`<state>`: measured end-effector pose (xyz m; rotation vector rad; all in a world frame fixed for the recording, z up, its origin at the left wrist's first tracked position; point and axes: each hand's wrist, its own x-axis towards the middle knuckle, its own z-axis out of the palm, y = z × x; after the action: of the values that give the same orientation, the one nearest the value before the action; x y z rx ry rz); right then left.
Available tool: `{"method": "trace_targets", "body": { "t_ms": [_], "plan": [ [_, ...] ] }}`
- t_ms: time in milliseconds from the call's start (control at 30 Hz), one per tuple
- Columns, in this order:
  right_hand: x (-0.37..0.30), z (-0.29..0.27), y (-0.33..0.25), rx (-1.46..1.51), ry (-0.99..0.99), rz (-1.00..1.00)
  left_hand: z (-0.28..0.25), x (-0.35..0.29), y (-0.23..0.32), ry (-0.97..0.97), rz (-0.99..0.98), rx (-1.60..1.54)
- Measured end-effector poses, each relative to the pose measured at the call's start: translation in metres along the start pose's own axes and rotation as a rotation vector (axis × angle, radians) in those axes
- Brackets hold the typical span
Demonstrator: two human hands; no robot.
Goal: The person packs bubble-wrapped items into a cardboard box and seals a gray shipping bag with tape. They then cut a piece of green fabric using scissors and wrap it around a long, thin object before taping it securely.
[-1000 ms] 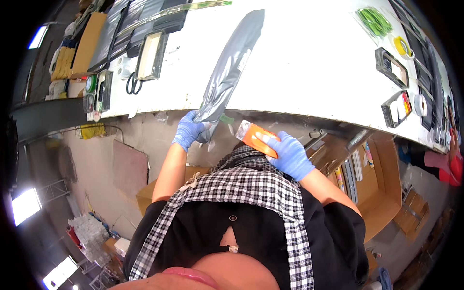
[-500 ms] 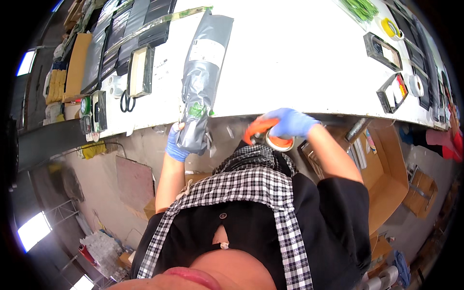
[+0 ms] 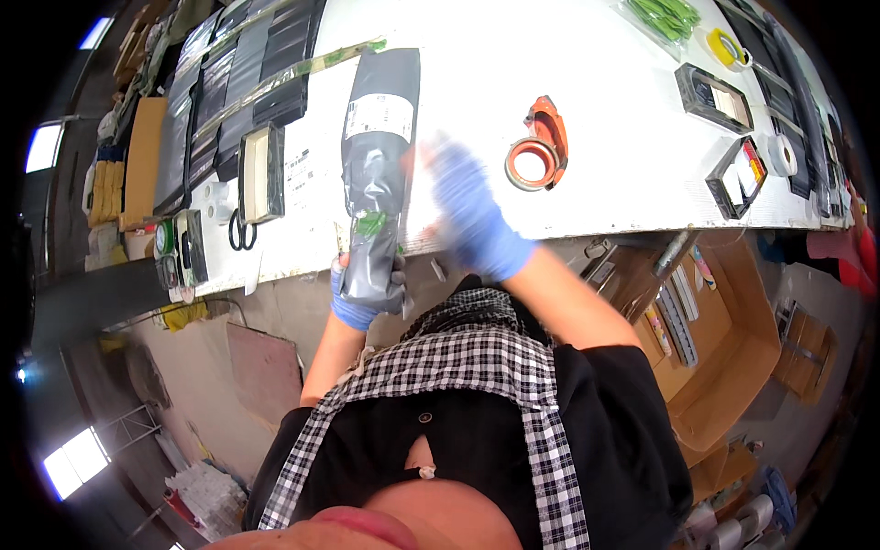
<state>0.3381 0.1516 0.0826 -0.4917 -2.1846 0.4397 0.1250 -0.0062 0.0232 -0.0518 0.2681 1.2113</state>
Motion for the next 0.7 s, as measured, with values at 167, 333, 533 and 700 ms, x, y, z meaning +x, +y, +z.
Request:
{"method": "trace_targets", "body": {
  "t_ms": [167,333,533,700],
  "plan": [
    [-0.075,0.020,-0.035,0.129,-0.453,0.088,0.038,-0.008,-0.007,0.136,0.040,0.215],
    [-0.064,0.036,0.003,1.769,-0.160,1.171,0.082,0.000,-0.016,0.334,-0.055,0.562],
    [0.021,-0.071,-0.018,1.606,0.188,1.125,0.112,0.049,-0.064,0.101,0.112,1.067],
    [-0.054,-0.151,-0.003,1.275,0.467,1.183,0.093,0.033,-0.083,0.162,-0.019,0.939]
  ]
}}
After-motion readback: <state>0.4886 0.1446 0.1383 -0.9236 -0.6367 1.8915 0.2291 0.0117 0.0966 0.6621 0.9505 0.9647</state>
